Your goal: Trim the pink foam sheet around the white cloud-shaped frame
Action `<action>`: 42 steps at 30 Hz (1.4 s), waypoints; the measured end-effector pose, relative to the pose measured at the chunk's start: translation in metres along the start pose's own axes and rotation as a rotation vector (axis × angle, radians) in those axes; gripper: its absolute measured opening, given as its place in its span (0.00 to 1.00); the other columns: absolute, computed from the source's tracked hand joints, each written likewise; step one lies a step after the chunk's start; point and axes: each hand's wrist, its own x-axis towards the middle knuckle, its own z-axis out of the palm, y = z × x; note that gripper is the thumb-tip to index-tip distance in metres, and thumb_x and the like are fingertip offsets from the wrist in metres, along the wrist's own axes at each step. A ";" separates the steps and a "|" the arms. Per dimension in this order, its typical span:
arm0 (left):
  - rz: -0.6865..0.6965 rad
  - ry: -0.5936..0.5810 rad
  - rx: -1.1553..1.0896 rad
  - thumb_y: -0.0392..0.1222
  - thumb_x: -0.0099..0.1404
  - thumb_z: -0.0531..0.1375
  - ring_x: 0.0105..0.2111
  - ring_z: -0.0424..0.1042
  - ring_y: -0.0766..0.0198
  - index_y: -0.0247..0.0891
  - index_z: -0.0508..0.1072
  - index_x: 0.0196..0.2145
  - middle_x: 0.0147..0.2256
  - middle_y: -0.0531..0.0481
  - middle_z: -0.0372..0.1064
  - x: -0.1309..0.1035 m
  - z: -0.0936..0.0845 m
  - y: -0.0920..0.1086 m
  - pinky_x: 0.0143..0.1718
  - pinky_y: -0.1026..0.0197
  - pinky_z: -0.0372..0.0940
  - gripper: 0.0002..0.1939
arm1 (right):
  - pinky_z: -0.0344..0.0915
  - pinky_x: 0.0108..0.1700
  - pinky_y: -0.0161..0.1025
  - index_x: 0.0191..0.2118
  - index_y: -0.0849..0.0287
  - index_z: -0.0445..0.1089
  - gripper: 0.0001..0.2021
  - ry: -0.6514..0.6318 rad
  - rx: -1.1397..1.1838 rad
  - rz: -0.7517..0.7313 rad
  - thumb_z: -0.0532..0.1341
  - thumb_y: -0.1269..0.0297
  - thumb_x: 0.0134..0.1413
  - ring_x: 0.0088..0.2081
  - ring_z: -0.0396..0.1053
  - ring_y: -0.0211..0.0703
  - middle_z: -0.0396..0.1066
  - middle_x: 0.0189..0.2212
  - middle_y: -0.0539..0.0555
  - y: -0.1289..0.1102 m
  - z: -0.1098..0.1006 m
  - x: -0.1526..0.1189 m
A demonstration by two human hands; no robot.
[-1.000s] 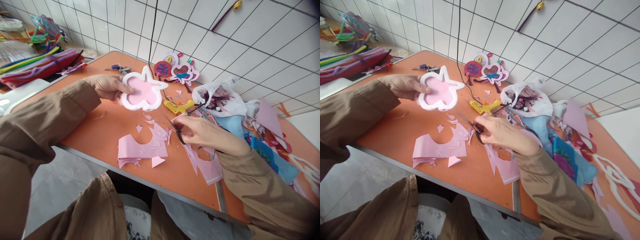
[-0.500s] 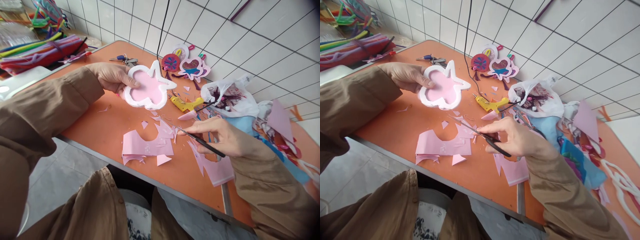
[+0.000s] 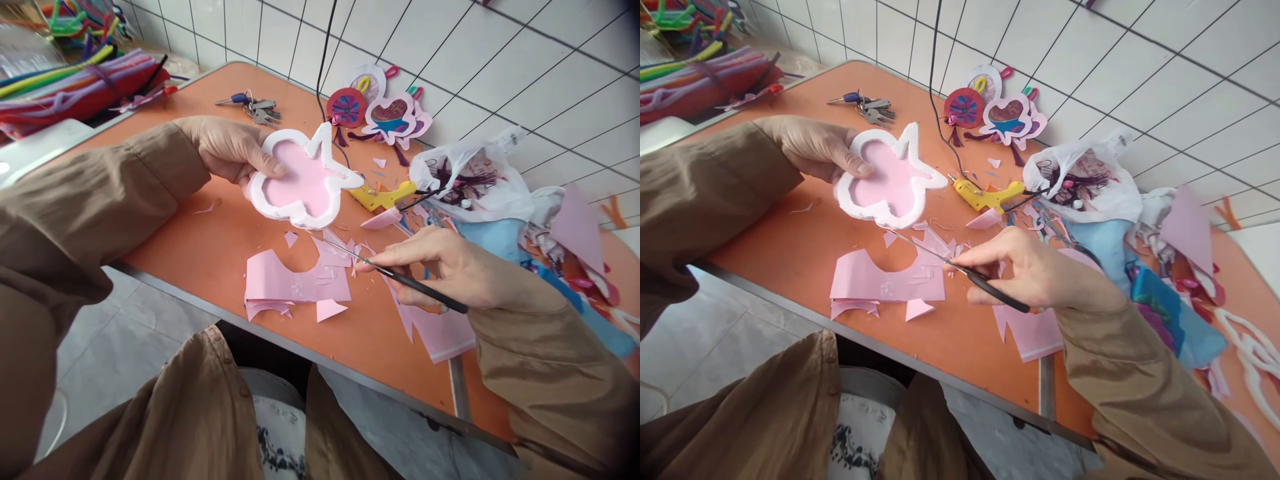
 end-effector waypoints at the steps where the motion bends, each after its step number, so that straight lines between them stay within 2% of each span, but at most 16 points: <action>1: -0.008 0.015 0.001 0.33 0.47 0.81 0.54 0.81 0.40 0.29 0.81 0.46 0.30 0.45 0.83 0.000 0.001 0.000 0.55 0.34 0.75 0.28 | 0.55 0.21 0.37 0.46 0.61 0.87 0.14 -0.003 0.000 0.002 0.70 0.63 0.55 0.18 0.59 0.34 0.65 0.18 0.46 0.001 0.000 0.001; 7: -0.035 0.018 0.017 0.32 0.56 0.74 0.57 0.79 0.39 0.27 0.82 0.47 0.30 0.43 0.83 0.001 0.002 -0.001 0.56 0.33 0.74 0.20 | 0.52 0.18 0.36 0.44 0.62 0.88 0.15 -0.057 0.021 -0.036 0.71 0.62 0.52 0.16 0.58 0.34 0.64 0.16 0.47 0.008 -0.004 0.009; 14: -0.011 -0.041 0.041 0.35 0.48 0.79 0.55 0.80 0.42 0.28 0.82 0.51 0.37 0.42 0.85 0.001 0.002 -0.003 0.57 0.39 0.74 0.31 | 0.56 0.21 0.35 0.42 0.62 0.88 0.12 -0.075 -0.028 -0.133 0.70 0.65 0.53 0.18 0.60 0.34 0.67 0.17 0.48 0.006 -0.004 0.011; 20: -0.022 -0.028 0.045 0.35 0.46 0.79 0.55 0.80 0.41 0.28 0.82 0.46 0.40 0.39 0.86 0.003 0.001 -0.004 0.56 0.41 0.74 0.28 | 0.54 0.19 0.32 0.42 0.64 0.87 0.12 -0.090 -0.026 -0.161 0.70 0.65 0.55 0.18 0.60 0.33 0.66 0.17 0.47 0.008 -0.004 0.012; 25: -0.063 0.042 -0.021 0.32 0.46 0.77 0.57 0.79 0.35 0.26 0.83 0.45 0.38 0.34 0.85 0.006 0.002 -0.006 0.55 0.36 0.74 0.26 | 0.52 0.18 0.32 0.45 0.70 0.86 0.14 -0.134 -0.055 -0.196 0.68 0.67 0.57 0.17 0.59 0.31 0.64 0.17 0.46 0.010 -0.006 0.012; 31: -0.117 0.168 -0.201 0.18 0.53 0.70 0.55 0.80 0.41 0.26 0.82 0.47 0.38 0.36 0.85 0.006 0.009 -0.005 0.55 0.37 0.75 0.22 | 0.51 0.18 0.32 0.43 0.66 0.86 0.11 -0.134 -0.063 -0.225 0.68 0.69 0.58 0.17 0.58 0.31 0.64 0.17 0.46 0.014 -0.004 0.011; 35: -0.167 0.264 -0.283 0.14 0.57 0.66 0.52 0.82 0.43 0.24 0.82 0.47 0.36 0.37 0.84 0.006 0.012 -0.004 0.52 0.38 0.77 0.21 | 0.50 0.18 0.32 0.42 0.64 0.86 0.10 -0.122 -0.046 -0.250 0.69 0.71 0.57 0.17 0.57 0.31 0.64 0.17 0.46 0.013 -0.004 0.012; 39: -0.170 0.281 -0.314 0.12 0.58 0.64 0.51 0.83 0.43 0.21 0.82 0.49 0.33 0.37 0.83 0.007 0.011 -0.004 0.52 0.41 0.77 0.22 | 0.51 0.18 0.32 0.41 0.62 0.87 0.09 -0.120 -0.018 -0.238 0.69 0.71 0.56 0.17 0.57 0.31 0.64 0.17 0.46 0.012 -0.003 0.013; 42: -0.180 0.271 -0.313 0.11 0.64 0.57 0.52 0.82 0.46 0.20 0.81 0.51 0.33 0.41 0.83 0.007 0.011 -0.003 0.54 0.44 0.76 0.22 | 0.50 0.18 0.32 0.39 0.61 0.86 0.07 -0.121 -0.008 -0.212 0.69 0.70 0.56 0.16 0.57 0.31 0.63 0.17 0.46 0.012 -0.002 0.013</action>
